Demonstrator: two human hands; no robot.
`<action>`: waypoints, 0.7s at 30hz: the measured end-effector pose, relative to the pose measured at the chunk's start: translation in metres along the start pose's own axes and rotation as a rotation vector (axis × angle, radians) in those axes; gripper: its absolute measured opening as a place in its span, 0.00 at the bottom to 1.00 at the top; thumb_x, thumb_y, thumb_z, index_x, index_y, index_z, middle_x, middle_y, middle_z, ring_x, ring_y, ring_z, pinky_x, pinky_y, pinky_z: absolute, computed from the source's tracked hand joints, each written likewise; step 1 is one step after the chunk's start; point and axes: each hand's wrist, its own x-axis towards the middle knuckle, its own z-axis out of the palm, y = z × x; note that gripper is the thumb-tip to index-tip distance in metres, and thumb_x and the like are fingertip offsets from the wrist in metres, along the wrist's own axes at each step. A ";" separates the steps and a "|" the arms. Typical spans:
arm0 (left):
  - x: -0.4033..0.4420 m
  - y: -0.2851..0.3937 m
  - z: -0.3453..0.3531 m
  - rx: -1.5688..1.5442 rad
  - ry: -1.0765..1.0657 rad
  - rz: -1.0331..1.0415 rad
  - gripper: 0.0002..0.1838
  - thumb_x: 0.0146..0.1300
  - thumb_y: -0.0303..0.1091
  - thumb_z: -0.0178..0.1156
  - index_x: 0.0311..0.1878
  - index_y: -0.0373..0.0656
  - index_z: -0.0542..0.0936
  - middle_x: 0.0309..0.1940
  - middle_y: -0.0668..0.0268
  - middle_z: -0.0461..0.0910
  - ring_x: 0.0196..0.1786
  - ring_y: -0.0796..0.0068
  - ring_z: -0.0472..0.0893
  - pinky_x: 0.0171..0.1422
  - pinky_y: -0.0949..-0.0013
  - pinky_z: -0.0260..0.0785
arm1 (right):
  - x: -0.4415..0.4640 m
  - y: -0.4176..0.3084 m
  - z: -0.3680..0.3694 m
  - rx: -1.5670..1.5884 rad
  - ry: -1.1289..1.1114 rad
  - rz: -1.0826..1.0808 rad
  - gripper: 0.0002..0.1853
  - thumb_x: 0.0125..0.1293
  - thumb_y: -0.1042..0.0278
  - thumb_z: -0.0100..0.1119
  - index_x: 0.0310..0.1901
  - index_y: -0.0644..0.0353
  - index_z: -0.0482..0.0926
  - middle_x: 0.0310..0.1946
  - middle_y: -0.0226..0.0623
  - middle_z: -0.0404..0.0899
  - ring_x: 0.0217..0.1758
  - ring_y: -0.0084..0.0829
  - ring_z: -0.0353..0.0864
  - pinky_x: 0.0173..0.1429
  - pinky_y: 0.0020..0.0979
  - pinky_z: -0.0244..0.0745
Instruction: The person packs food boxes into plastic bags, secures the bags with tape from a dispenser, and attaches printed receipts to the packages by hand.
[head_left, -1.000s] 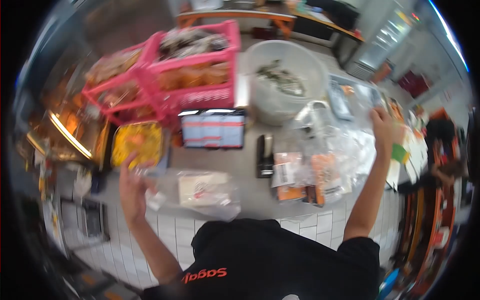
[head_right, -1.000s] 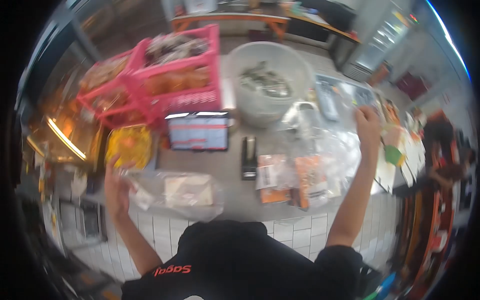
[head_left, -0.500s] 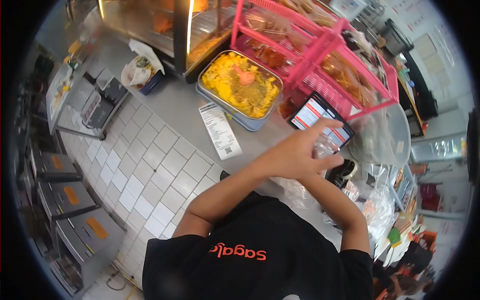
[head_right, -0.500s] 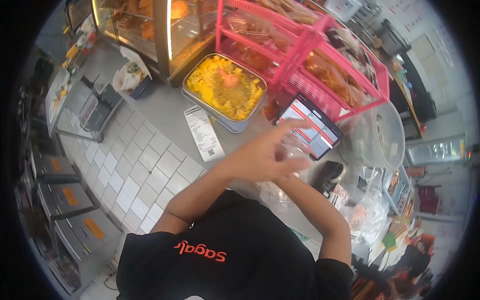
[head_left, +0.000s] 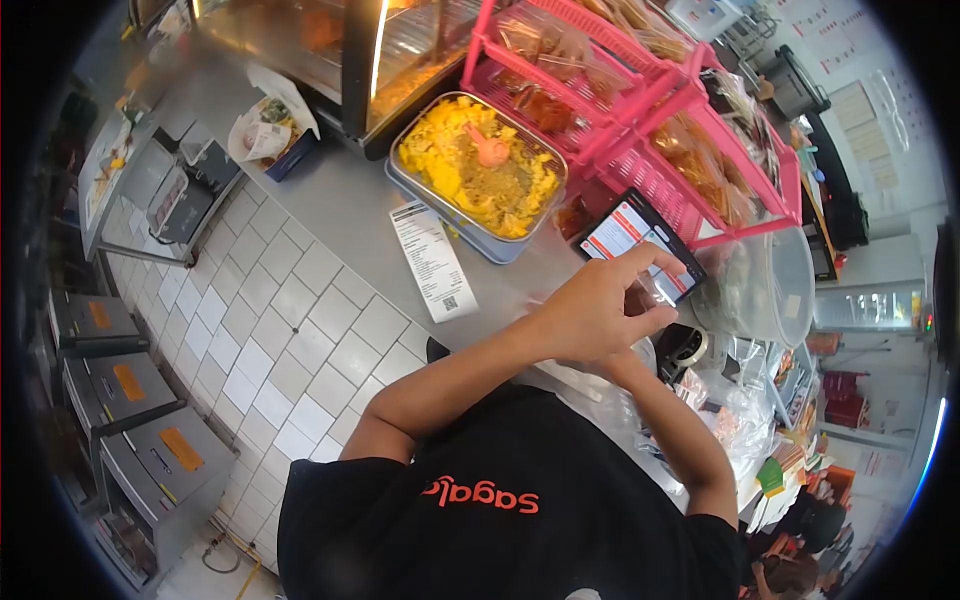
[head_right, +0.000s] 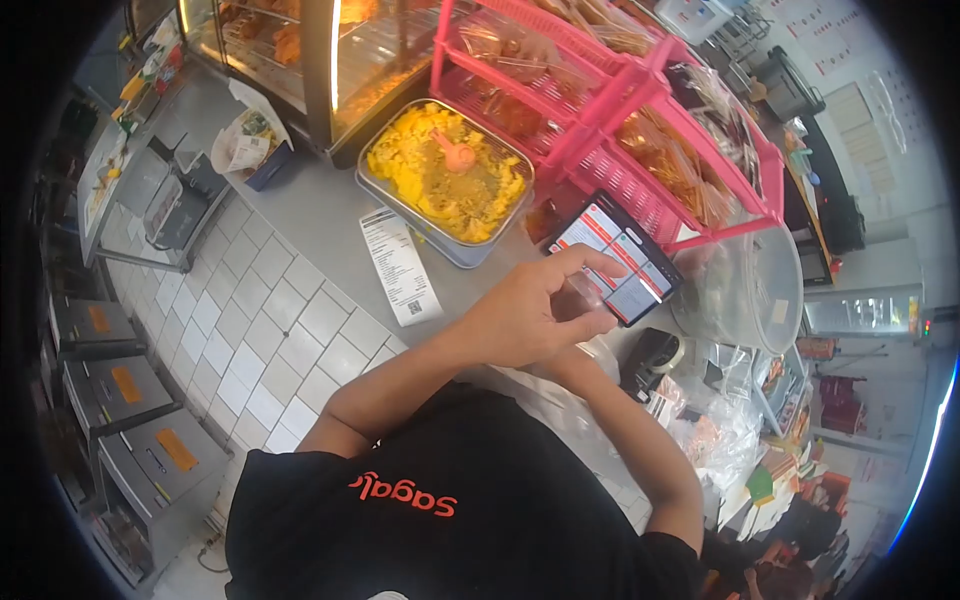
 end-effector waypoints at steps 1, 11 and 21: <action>0.002 0.000 0.005 0.035 -0.008 0.001 0.23 0.60 0.31 0.66 0.59 0.42 0.74 0.34 0.65 0.81 0.38 0.78 0.81 0.46 0.71 0.74 | 0.012 0.000 0.013 0.028 0.087 -0.022 0.15 0.65 0.66 0.55 0.52 0.57 0.77 0.45 0.46 0.77 0.51 0.46 0.78 0.56 0.41 0.73; -0.005 0.010 -0.003 0.153 0.173 -0.048 0.26 0.58 0.30 0.70 0.60 0.42 0.74 0.33 0.72 0.79 0.33 0.87 0.77 0.39 0.78 0.71 | -0.026 -0.016 -0.067 0.006 -0.148 -0.234 0.22 0.71 0.60 0.50 0.65 0.53 0.72 0.53 0.53 0.76 0.54 0.49 0.77 0.63 0.45 0.69; 0.003 0.037 0.000 0.327 0.206 -0.201 0.29 0.53 0.36 0.74 0.57 0.40 0.75 0.44 0.60 0.82 0.33 0.77 0.81 0.38 0.72 0.74 | -0.170 -0.074 -0.212 -0.313 -0.015 0.000 0.26 0.55 0.44 0.72 0.44 0.59 0.82 0.45 0.41 0.83 0.56 0.44 0.79 0.61 0.47 0.68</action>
